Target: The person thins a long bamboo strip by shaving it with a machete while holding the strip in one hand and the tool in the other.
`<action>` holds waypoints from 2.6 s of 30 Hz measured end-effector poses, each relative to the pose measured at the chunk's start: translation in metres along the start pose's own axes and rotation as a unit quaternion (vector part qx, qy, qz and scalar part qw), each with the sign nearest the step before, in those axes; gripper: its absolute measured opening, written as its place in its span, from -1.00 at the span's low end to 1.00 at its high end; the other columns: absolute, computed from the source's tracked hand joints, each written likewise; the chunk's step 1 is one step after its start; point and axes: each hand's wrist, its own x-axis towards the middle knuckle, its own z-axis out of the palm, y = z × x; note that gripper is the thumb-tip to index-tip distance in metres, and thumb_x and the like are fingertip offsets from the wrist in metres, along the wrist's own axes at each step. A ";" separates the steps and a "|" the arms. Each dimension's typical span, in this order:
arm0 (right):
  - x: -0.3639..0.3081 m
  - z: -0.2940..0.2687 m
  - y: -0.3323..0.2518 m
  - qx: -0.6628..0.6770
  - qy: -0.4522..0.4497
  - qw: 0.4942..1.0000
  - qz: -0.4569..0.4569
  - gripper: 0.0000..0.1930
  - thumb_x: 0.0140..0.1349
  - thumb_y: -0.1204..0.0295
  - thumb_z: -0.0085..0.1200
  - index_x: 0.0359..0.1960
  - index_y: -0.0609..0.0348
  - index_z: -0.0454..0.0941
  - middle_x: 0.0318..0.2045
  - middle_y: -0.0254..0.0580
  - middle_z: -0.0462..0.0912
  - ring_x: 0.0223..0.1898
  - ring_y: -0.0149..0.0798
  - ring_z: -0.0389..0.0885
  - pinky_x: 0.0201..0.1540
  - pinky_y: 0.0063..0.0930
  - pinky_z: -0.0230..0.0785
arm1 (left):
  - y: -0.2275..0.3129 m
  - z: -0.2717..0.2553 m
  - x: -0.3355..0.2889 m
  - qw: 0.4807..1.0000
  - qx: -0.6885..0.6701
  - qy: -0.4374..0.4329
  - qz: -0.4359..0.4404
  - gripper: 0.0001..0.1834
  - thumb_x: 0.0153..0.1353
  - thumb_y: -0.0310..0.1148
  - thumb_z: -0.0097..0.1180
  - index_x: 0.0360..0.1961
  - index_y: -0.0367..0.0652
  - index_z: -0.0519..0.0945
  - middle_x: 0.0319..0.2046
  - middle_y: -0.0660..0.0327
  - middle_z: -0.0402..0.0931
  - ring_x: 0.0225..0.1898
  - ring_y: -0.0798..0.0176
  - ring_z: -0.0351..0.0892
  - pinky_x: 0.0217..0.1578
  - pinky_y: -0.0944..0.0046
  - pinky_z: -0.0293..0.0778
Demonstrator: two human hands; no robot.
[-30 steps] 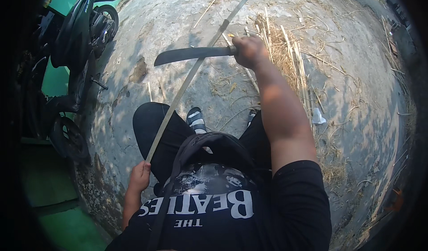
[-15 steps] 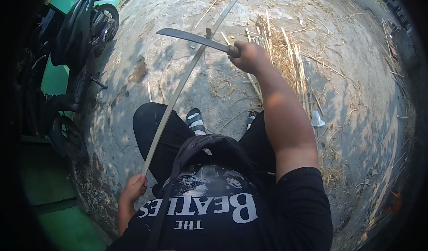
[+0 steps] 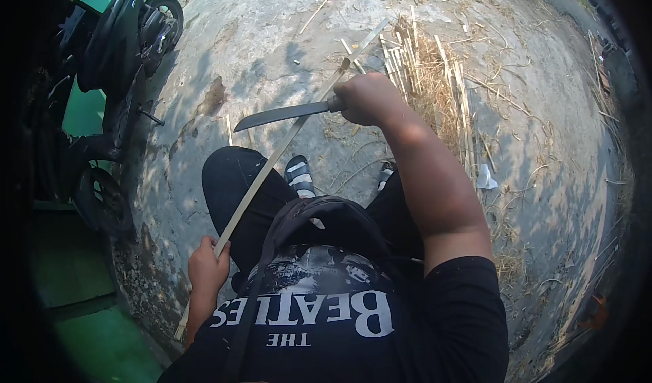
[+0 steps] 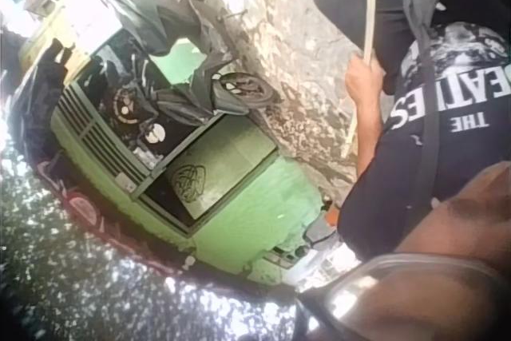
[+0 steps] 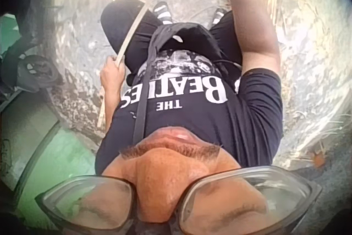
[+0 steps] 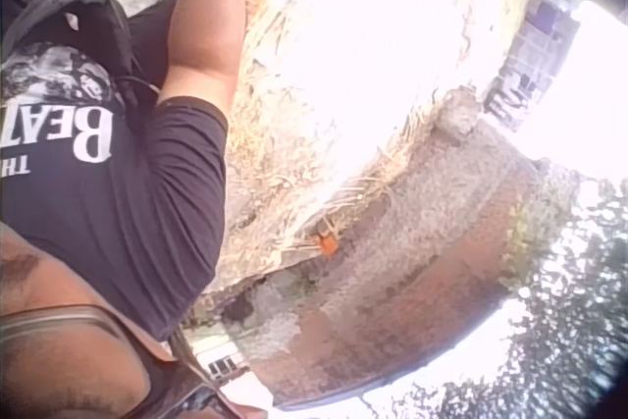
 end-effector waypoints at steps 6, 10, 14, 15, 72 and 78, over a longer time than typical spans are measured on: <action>-0.012 -0.030 0.052 0.054 -0.018 0.974 0.220 -0.82 0.15 0.28 0.23 -0.22 -0.03 0.69 -0.33 -0.08 0.73 -0.18 0.07 0.73 -0.10 -0.08 0.58 | -0.039 0.025 -0.006 0.998 -0.056 -0.028 -0.022 -0.78 0.22 -0.27 0.24 -0.32 -0.22 0.57 -0.50 -0.16 0.61 -0.36 -0.35 0.63 -0.34 -0.21 0.49; -0.009 -0.030 0.033 0.006 -0.025 0.969 0.246 -0.77 0.17 0.21 0.23 -0.17 -0.06 0.69 -0.27 -0.09 0.75 -0.15 0.04 0.74 -0.09 -0.09 0.58 | -0.034 0.022 -0.005 0.997 -0.062 -0.037 0.006 -0.82 0.19 -0.34 0.21 -0.28 -0.22 0.58 -0.46 -0.13 0.63 -0.33 -0.34 0.64 -0.31 -0.20 0.50; -0.007 -0.030 0.031 0.018 -0.008 0.974 0.226 -0.76 0.16 0.22 0.23 -0.17 -0.06 0.68 -0.25 -0.10 0.75 -0.13 0.03 0.74 -0.05 -0.08 0.58 | -0.023 0.017 -0.008 0.997 -0.011 0.048 0.061 -0.81 0.17 -0.40 0.18 -0.19 -0.19 0.57 -0.42 -0.13 0.64 -0.31 -0.33 0.65 -0.27 -0.18 0.52; -0.005 -0.029 0.031 0.016 -0.009 0.974 0.228 -0.76 0.15 0.23 0.22 -0.16 -0.05 0.68 -0.24 -0.11 0.75 -0.12 0.02 0.74 -0.04 -0.07 0.58 | -0.018 0.018 -0.007 0.997 -0.011 0.050 0.060 -0.81 0.17 -0.40 0.18 -0.19 -0.19 0.57 -0.42 -0.13 0.64 -0.31 -0.33 0.65 -0.27 -0.18 0.52; 0.012 -0.002 -0.001 -0.031 0.042 0.999 0.001 -0.90 0.18 0.29 0.19 -0.31 -0.08 0.68 -0.43 -0.14 0.72 -0.27 0.04 0.73 -0.15 -0.02 0.57 | -0.040 0.026 0.033 0.994 -0.091 -0.037 0.055 -0.78 0.30 -0.33 0.10 -0.41 -0.26 0.45 -0.51 -0.23 0.54 -0.35 -0.44 0.56 -0.37 -0.27 0.42; 0.006 -0.004 0.022 -0.011 0.012 0.968 0.251 -0.81 0.17 0.29 0.22 -0.21 0.00 0.67 -0.24 -0.09 0.77 -0.11 -0.02 0.75 -0.04 -0.11 0.57 | -0.033 0.022 0.030 0.995 -0.071 -0.016 0.066 -0.78 0.31 -0.34 0.10 -0.41 -0.25 0.43 -0.52 -0.24 0.53 -0.37 -0.44 0.55 -0.38 -0.28 0.40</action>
